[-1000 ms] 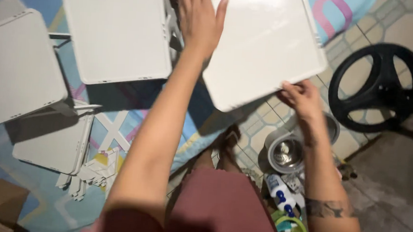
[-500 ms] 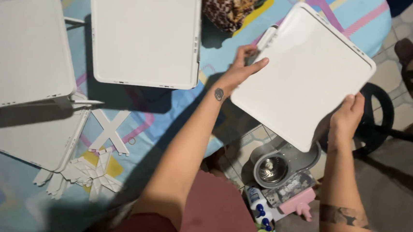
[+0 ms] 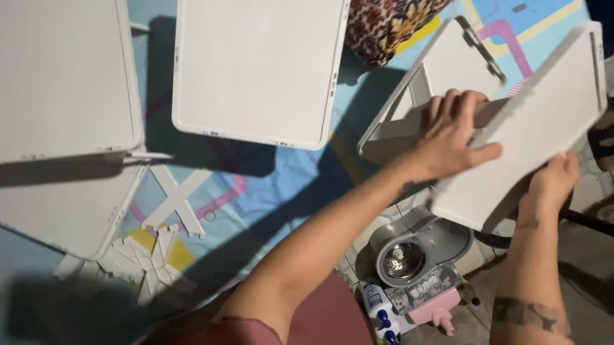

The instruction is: Assembling a modular white plastic storage unit on a bed.

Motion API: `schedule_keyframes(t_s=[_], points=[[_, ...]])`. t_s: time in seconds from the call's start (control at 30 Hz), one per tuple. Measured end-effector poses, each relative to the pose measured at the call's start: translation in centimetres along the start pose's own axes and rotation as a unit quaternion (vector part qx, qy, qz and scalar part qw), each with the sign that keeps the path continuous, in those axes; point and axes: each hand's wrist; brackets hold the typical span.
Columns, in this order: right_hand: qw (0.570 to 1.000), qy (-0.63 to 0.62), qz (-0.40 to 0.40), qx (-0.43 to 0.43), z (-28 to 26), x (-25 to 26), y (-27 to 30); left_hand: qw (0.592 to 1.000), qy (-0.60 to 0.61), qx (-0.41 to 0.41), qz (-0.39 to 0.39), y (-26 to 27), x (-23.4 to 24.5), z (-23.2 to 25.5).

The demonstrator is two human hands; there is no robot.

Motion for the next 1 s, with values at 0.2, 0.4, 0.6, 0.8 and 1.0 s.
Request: schedule_keyframes(t_s=[0.2,0.4,0.6,0.8,1.0], points=[[0.988,-0.055,-0.071,0.123,-6.1,-0.5,-0.9,0.998,-0.059,-0.023,-0.022,0.4,-3.9,4.5],[0.955,-0.172,-0.227,0.086,-20.0,1.6,8.2,0.992,-0.034,0.055,-0.109,-2.2,-6.4,5.7],[0.942,-0.139,-0.294,0.083,-14.7,4.8,4.1,0.983,0.111,0.039,-0.144,-5.4,-13.7,0.6],[0.956,-0.143,-0.249,0.059,-10.2,6.5,0.6,0.968,0.214,0.111,-0.070,-7.6,-14.3,1.6],[0.944,-0.062,-0.300,0.124,-11.6,6.9,-0.2,0.967,0.245,0.066,-0.029,-9.0,-17.2,-0.5]])
Point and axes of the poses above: each hand's wrist, its own y-axis away from the middle knuckle, its own x-axis out of the back of the hand, z = x × y, and after that the axes turned 10 degrees about y, right-handed
